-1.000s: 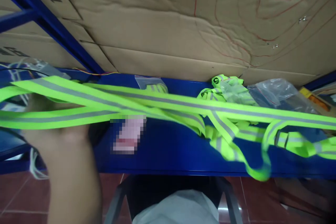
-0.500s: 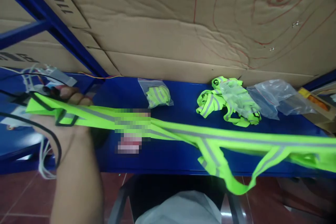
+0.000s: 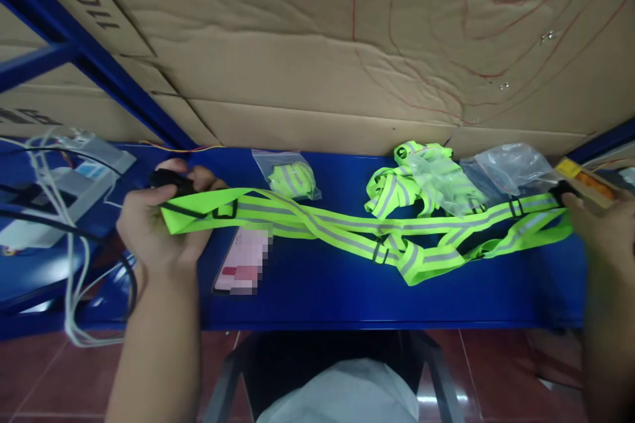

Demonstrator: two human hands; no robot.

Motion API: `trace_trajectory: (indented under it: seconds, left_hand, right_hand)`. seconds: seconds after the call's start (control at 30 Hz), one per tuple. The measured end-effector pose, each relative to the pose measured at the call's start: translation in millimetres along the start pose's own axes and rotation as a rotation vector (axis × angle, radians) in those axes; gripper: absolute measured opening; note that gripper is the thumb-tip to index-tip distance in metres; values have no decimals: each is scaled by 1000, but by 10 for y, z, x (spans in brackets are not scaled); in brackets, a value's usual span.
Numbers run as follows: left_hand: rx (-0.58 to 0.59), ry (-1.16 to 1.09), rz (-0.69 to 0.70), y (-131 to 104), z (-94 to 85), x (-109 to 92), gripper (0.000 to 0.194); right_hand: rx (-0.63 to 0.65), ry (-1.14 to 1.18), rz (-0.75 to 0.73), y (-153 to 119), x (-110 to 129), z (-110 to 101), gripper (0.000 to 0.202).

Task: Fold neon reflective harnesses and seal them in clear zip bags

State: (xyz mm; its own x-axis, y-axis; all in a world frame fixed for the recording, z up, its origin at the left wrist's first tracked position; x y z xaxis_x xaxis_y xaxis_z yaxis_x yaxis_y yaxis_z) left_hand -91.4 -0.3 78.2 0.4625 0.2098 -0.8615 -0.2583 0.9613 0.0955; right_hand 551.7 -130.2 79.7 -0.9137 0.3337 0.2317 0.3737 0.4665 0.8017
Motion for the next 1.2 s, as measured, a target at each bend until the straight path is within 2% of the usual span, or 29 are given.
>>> trace_trajectory:
  seconds: [0.07,0.1,0.13,0.17,0.2,0.23,0.27,0.3,0.37,0.43,0.5,0.57,0.67,0.73,0.8,0.9,0.97,1.03,1.1,1.2]
  left_hand:
    - [7,-52,-2,-29,50,-28,32]
    - [-2,-76,7,-26,67,-38,33]
    - [-17,-92,15,-12,77,-43,34]
    - [-39,-107,29,15,77,-46,36]
    - [-69,-120,47,54,66,-46,36]
    - [-103,-126,62,103,43,-44,35]
    - [-151,-131,92,159,5,-44,31]
    - [-203,-128,123,218,-44,-44,26]
    - [-333,-133,238,325,-174,-57,21]
    - [-439,-142,303,404,-310,-69,25]
    - [-513,-127,302,447,-420,-76,26]
    - [-537,-92,255,462,-471,-73,27]
    - [-570,-83,178,445,-444,-40,26]
    - [-590,-68,117,421,-388,3,25]
    - [-500,-5,56,397,-321,52,23]
    - [-180,91,21,323,-203,108,26]
    - [40,213,63,206,-82,117,26]
    - [261,478,156,8,121,127,22]
    - [604,871,226,-278,421,209,15]
    - [946,1272,343,-727,855,465,25]
  right_hand:
    - [65,-107,93,-279,254,-69,85]
    - [140,-62,43,-493,488,-141,73]
    - [218,54,-43,-739,770,-232,48]
    - [375,200,-154,-1007,1074,-316,33]
    - [537,306,-284,-1275,1370,-392,32]
    - [611,344,-387,-1512,1622,-459,44]
    - [643,325,-445,-1705,1811,-498,60]
    - [650,313,-461,-1846,1931,-510,57]
    - [647,312,-431,-1988,1979,-470,33]
    - [638,333,-350,-1984,1848,-406,16]
    - [641,331,-283,-1903,1665,-361,16]
    - [704,321,-245,-1805,1516,-337,20]
    - [852,300,-239,-1692,1386,-319,28]
    - [861,259,-322,-1650,1351,-335,40]
    - [804,223,-460,-1648,1364,-388,57]
    - [707,235,-580,-1719,1494,-532,69]
    - [676,256,-557,-1792,1651,-618,63]
    - [679,243,-471,-1861,1831,-638,51]
    - [680,188,-381,-1914,1996,-581,43]
    - [681,143,-307,-1966,2172,-437,43]
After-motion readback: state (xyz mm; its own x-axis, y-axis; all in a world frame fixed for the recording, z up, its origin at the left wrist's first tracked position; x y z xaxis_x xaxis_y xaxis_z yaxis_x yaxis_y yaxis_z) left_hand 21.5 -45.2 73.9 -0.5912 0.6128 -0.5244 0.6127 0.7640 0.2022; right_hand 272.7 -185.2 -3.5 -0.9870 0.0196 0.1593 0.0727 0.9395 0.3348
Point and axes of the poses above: each hand's wrist, its own y-axis towards the middle knuckle, its own z-axis out of the palm, x = y × z, the point moved 2 cm from there along y, towards the middle knuckle, and after that the axes turned 2 degrees about -x, right-handed, at the moved point
